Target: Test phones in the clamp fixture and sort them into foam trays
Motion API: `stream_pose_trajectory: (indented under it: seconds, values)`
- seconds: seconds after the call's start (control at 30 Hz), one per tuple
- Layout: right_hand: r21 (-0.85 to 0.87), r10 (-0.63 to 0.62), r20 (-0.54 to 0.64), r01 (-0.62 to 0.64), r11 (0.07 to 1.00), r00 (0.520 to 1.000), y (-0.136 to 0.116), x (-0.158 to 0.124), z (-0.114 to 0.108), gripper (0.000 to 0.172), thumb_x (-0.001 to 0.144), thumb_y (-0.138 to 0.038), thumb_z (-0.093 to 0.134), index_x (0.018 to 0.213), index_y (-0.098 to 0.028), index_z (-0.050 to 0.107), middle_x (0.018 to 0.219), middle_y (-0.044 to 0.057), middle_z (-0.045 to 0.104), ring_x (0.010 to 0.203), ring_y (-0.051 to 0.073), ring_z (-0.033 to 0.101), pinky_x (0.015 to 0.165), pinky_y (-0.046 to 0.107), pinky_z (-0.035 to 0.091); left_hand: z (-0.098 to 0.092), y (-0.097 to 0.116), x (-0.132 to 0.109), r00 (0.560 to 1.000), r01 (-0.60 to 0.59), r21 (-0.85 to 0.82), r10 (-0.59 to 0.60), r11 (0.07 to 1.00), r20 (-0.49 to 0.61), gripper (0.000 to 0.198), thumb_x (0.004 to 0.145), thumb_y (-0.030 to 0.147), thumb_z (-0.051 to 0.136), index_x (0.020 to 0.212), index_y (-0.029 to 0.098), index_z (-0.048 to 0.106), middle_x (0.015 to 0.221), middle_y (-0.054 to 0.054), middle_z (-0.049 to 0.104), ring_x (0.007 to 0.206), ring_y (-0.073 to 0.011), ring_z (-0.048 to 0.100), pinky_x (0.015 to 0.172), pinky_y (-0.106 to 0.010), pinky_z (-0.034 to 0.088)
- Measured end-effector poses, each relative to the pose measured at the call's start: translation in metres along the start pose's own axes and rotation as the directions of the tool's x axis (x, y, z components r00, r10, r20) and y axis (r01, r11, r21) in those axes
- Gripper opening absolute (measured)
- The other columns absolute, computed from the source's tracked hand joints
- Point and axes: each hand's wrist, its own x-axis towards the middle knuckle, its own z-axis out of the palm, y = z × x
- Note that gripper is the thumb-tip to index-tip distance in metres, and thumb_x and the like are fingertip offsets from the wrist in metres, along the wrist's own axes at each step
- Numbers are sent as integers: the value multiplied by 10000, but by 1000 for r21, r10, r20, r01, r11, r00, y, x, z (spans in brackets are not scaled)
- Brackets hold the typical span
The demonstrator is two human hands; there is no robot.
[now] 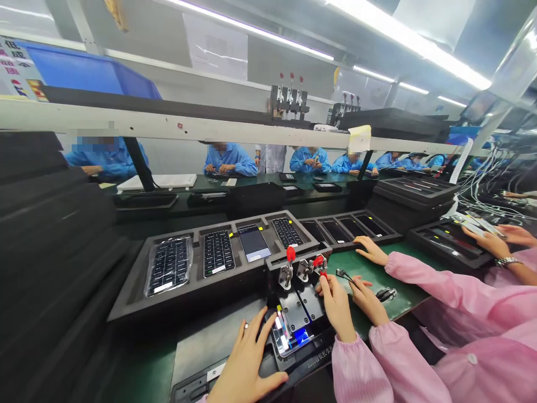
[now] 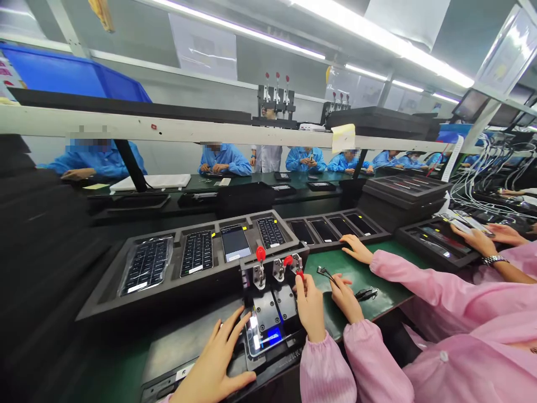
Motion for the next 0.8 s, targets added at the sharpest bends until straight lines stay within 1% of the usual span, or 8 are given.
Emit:
stream_pose_trajectory:
  seconds: [0.13, 0.23, 0.37, 0.47, 0.67, 0.8]
  values:
    - [-16, -11, 41, 12, 1000, 999, 0, -1, 0, 335, 879, -503, 354, 815, -205, 493, 657, 2, 601, 615, 157, 570, 639, 281, 433, 0, -1, 1, 1000, 7, 12, -8, 1000, 18, 910, 702, 490, 641, 1418, 319, 106, 1500, -61, 174, 1355, -263, 200, 1096, -545, 133]
    - [-22, -6, 50, 7, 1000, 999, -4, -2, -1, 332, 885, -493, 334, 800, -209, 484, 642, 9, 587, 611, 160, 551, 623, 277, 416, 0, -2, 1, 1000, 7, 21, -7, 1000, 27, 897, 718, 530, 613, 1421, 316, 99, 1504, -63, 164, 1359, -262, 190, 1095, -542, 135]
    - [-51, 35, 63, -32, 998, 997, -6, -3, -2, 328, 878, -502, 333, 800, -220, 480, 640, 18, 585, 622, 182, 553, 612, 295, 405, -1, -2, 1, 999, -2, 18, 2, 1000, 36, 889, 723, 573, 586, 1421, 318, 99, 1506, -66, 156, 1361, -270, 181, 1089, -555, 138]
    - [-70, 54, 69, -49, 996, 996, -8, -4, -2, 328, 882, -509, 324, 807, -224, 468, 644, 12, 578, 623, 185, 548, 614, 305, 400, -1, -1, 1, 999, -2, 17, 1, 1000, 34, 902, 714, 562, 604, 1421, 320, 99, 1507, -70, 149, 1362, -272, 175, 1087, -559, 141]
    - [-96, 41, 56, -35, 995, 998, -12, -5, -3, 329, 882, -500, 334, 777, -216, 462, 628, 15, 572, 613, 183, 541, 631, 317, 402, -1, 0, 0, 999, 12, 24, -13, 1000, 41, 933, 699, 532, 633, 1424, 309, 91, 1508, -88, 139, 1364, -264, 172, 1089, -551, 138]
    - [-122, 6, 59, 1, 993, 998, -15, -5, -5, 314, 884, -485, 342, 783, -221, 476, 613, 10, 576, 578, 167, 548, 588, 289, 417, -1, 0, -1, 999, 14, 25, -15, 1000, 42, 922, 702, 538, 626, 1423, 310, 98, 1508, -87, 136, 1363, -268, 174, 1088, -554, 140]
